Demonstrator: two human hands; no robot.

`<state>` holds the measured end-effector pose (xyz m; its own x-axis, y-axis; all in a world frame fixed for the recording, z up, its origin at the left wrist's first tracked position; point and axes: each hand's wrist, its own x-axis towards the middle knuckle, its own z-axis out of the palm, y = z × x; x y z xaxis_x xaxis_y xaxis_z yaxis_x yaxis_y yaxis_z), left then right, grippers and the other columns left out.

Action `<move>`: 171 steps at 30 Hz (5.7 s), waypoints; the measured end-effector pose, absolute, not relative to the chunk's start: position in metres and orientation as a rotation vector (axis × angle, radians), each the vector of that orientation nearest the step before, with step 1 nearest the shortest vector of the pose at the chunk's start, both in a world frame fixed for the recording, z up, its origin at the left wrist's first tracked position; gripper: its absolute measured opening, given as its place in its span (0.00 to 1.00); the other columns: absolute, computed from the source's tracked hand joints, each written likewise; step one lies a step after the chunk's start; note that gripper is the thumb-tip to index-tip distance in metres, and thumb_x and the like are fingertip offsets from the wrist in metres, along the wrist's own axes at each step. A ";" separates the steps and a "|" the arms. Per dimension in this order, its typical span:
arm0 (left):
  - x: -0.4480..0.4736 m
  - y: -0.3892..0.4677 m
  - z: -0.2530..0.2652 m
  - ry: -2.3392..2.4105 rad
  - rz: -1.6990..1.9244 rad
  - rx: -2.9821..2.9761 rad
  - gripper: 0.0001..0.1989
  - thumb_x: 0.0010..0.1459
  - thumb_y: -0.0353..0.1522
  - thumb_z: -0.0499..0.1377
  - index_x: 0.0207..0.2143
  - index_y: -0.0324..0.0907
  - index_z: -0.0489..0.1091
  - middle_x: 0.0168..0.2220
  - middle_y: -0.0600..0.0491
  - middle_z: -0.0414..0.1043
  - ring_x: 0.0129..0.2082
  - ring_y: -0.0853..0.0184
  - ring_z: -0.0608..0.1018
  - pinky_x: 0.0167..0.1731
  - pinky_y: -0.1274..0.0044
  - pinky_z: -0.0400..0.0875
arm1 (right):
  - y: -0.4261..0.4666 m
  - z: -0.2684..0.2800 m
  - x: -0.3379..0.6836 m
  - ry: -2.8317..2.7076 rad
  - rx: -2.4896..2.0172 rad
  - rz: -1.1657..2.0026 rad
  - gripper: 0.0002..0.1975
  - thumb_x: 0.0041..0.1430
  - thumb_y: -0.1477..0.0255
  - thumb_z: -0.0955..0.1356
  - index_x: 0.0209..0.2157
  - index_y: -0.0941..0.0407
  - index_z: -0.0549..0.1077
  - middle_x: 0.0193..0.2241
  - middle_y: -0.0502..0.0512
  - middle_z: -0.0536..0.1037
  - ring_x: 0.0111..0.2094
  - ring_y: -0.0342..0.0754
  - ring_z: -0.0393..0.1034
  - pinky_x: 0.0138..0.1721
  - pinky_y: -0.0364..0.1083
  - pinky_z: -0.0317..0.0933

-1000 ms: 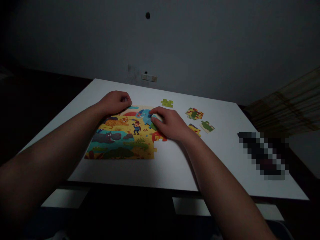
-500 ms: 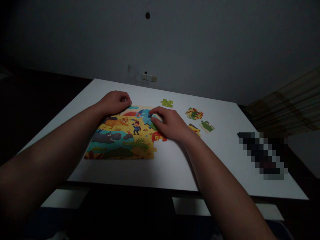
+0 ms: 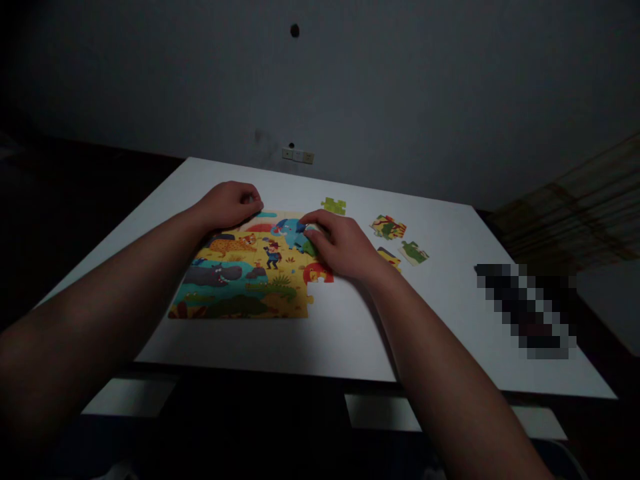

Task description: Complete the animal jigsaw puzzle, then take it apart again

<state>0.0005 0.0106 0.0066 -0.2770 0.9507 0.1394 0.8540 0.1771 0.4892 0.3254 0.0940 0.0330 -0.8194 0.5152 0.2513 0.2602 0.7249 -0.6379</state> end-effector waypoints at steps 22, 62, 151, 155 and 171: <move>0.001 0.009 0.008 2.218 0.790 1.695 0.08 0.59 0.39 0.70 0.38 0.46 0.86 0.33 0.47 0.82 0.41 0.53 0.82 0.48 0.63 0.75 | 0.087 0.030 0.322 -2.655 -0.561 0.846 0.12 0.76 0.60 0.73 0.52 0.46 0.88 0.50 0.56 0.91 0.49 0.60 0.83 0.54 0.58 0.72; 0.001 0.009 0.007 2.204 0.802 1.705 0.08 0.58 0.40 0.69 0.35 0.46 0.85 0.33 0.47 0.83 0.41 0.53 0.83 0.47 0.64 0.77 | 0.115 0.002 0.320 -2.186 -0.827 1.200 0.26 0.69 0.65 0.73 0.67 0.45 0.83 0.61 0.61 0.85 0.53 0.60 0.84 0.53 0.61 0.82; -0.060 -0.031 0.025 1.839 0.970 1.260 0.13 0.45 0.31 0.74 0.37 0.42 0.91 0.34 0.44 0.86 0.33 0.58 0.82 0.36 0.69 0.74 | 0.114 0.005 0.321 -2.235 -0.812 0.975 0.16 0.68 0.55 0.77 0.49 0.50 0.89 0.41 0.60 0.90 0.38 0.59 0.84 0.44 0.61 0.78; -0.058 -0.030 0.026 1.839 0.998 1.180 0.12 0.46 0.31 0.74 0.36 0.42 0.90 0.33 0.44 0.85 0.32 0.59 0.81 0.36 0.67 0.74 | 0.114 0.005 0.322 -2.254 -0.797 0.967 0.16 0.69 0.56 0.77 0.49 0.51 0.89 0.41 0.61 0.91 0.39 0.59 0.84 0.45 0.61 0.78; -0.058 -0.030 0.025 1.713 0.983 1.284 0.13 0.42 0.32 0.75 0.34 0.44 0.91 0.33 0.46 0.88 0.32 0.60 0.83 0.35 0.71 0.75 | 0.112 0.007 0.322 -2.314 -0.797 0.947 0.15 0.68 0.55 0.77 0.47 0.49 0.90 0.40 0.59 0.91 0.40 0.60 0.85 0.47 0.60 0.78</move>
